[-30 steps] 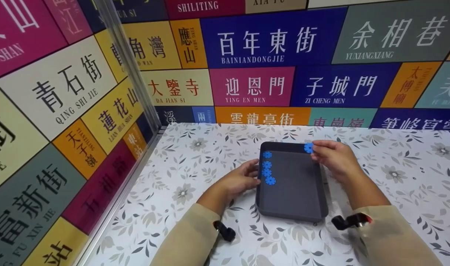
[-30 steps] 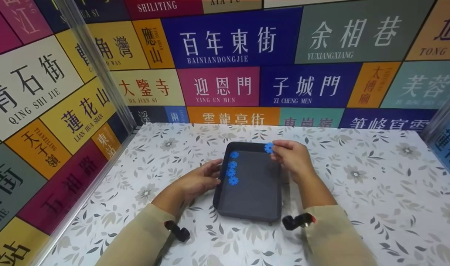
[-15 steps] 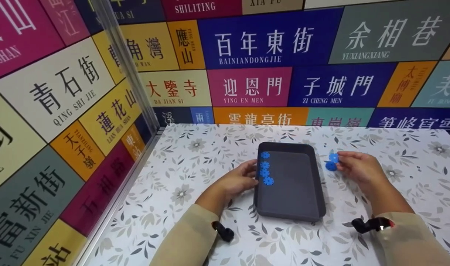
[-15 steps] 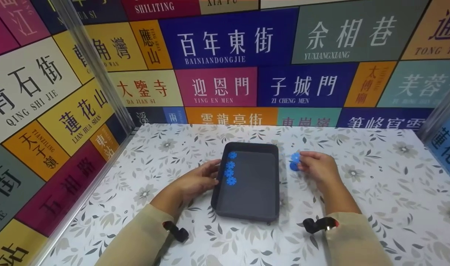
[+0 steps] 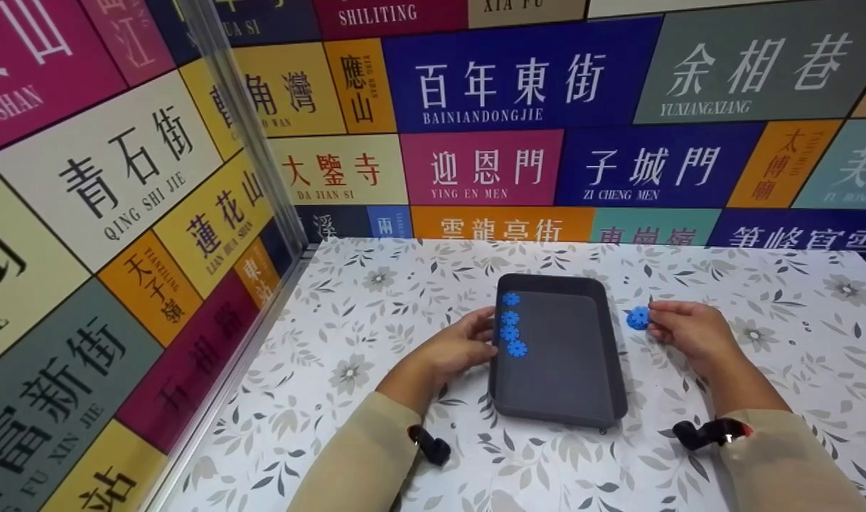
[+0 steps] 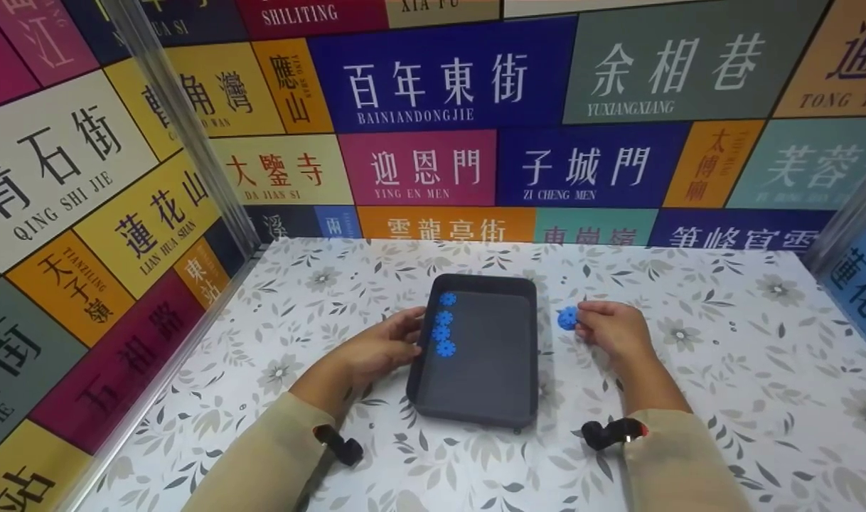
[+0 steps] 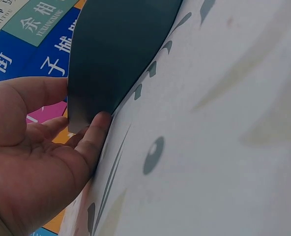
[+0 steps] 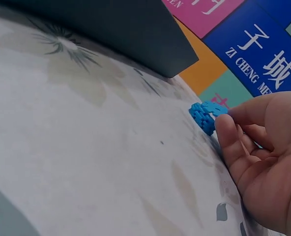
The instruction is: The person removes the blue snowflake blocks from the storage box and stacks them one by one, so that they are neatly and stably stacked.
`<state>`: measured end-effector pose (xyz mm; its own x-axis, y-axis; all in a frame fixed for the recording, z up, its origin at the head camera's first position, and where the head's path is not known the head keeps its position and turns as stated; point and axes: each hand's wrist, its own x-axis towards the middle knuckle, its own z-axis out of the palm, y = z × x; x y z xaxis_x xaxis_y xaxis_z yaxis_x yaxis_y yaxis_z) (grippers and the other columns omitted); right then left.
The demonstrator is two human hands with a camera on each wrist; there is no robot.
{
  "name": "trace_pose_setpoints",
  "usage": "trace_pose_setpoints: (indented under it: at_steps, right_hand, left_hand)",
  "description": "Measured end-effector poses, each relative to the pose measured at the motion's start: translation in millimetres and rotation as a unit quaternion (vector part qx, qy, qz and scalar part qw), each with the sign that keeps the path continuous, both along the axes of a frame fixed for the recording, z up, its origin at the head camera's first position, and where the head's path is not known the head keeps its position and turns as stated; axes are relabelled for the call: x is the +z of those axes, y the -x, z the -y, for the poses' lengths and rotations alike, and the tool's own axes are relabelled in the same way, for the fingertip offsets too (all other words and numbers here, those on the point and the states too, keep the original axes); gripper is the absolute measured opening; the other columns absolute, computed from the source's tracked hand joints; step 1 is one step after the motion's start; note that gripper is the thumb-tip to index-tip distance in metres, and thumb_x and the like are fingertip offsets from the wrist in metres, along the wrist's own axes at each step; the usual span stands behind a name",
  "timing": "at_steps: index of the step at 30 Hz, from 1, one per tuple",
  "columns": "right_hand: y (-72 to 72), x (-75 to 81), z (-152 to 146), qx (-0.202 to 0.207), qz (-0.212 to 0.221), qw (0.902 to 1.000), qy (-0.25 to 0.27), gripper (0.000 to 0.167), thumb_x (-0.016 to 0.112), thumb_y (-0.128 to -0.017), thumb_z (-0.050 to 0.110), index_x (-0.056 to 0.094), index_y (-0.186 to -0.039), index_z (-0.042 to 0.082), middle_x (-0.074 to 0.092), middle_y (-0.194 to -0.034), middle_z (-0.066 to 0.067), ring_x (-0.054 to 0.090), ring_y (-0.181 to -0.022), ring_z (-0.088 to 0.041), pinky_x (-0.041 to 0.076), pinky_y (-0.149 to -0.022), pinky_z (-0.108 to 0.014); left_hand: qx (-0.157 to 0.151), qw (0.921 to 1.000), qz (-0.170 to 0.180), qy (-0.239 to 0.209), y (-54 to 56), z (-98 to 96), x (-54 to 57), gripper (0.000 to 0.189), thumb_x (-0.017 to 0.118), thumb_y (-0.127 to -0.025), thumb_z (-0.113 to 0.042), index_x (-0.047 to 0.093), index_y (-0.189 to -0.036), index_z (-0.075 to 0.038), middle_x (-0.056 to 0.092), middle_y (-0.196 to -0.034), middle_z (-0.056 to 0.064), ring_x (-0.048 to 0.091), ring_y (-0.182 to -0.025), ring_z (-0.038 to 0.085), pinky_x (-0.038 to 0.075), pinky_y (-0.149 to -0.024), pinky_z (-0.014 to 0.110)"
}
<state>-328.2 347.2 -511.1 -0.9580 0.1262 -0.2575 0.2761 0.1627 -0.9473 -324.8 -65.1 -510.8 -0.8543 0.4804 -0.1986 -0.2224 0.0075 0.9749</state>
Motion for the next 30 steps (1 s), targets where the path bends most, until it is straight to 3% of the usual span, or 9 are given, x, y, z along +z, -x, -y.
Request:
trace_pose_setpoints:
  at_steps: [7, 15, 25, 27, 30]
  right_hand:
    - [1.0, -3.7, 5, -0.013, -0.008, 0.9993, -0.034, 0.052, 0.072, -0.103, 0.025, 0.059, -0.145, -0.003, 0.074, -0.088, 0.018, 0.070, -0.080, -0.001, 0.063, -0.077, -0.018]
    - [0.0, -4.9, 7, -0.026, -0.013, 0.9989, -0.038, 0.054, 0.072, -0.103, 0.024, 0.057, -0.146, -0.005, 0.074, -0.086, 0.017, 0.070, -0.078, 0.000, 0.063, -0.076, -0.017]
    - [-1.7, 6.6, 16, -0.024, -0.016, 0.9971, -0.070, 0.056, 0.070, -0.104, 0.034, 0.060, -0.147, 0.000, 0.074, -0.088, 0.016, 0.071, -0.080, -0.002, 0.064, -0.077, -0.021]
    - [-2.9, 10.7, 21, -0.019, -0.029, 0.9976, -0.060, 0.052, 0.071, -0.104, 0.033, 0.062, -0.144, 0.001, 0.074, -0.089, 0.016, 0.070, -0.080, -0.002, 0.064, -0.076, -0.020]
    - [-5.4, 18.8, 30, -0.010, -0.053, 0.9982, -0.027, 0.034, 0.074, -0.102, 0.031, 0.072, -0.129, 0.010, 0.075, -0.090, 0.017, 0.071, -0.079, -0.002, 0.064, -0.075, -0.020]
  left_hand:
    - [0.000, 1.0000, 0.000, 0.002, -0.8, 0.6, 0.2, 0.087, 0.064, -0.090, 0.010, 0.034, -0.168, -0.014, 0.045, -0.168, 0.015, 0.048, -0.153, 0.030, 0.049, -0.121, 0.044]
    - [0.000, 1.0000, 0.003, 0.001, -0.8, 0.4, 0.5, 0.087, 0.064, -0.090, 0.011, 0.035, -0.167, -0.015, 0.046, -0.167, 0.015, 0.050, -0.152, 0.030, 0.051, -0.119, 0.043]
    - [-0.003, 0.9999, 0.003, -0.012, -1.8, -1.1, 1.5, 0.086, 0.062, -0.090, 0.012, 0.034, -0.168, -0.012, 0.043, -0.169, 0.018, 0.047, -0.153, 0.033, 0.051, -0.118, 0.044]
    - [-0.002, 0.9999, 0.004, -0.011, -1.6, -1.1, 1.8, 0.087, 0.062, -0.090, 0.012, 0.033, -0.168, -0.012, 0.043, -0.169, 0.018, 0.048, -0.153, 0.033, 0.051, -0.118, 0.043]
    - [-0.001, 1.0000, 0.005, -0.005, -1.0, -1.0, 1.8, 0.087, 0.063, -0.090, 0.011, 0.033, -0.168, -0.013, 0.043, -0.169, 0.017, 0.049, -0.153, 0.031, 0.050, -0.119, 0.043]
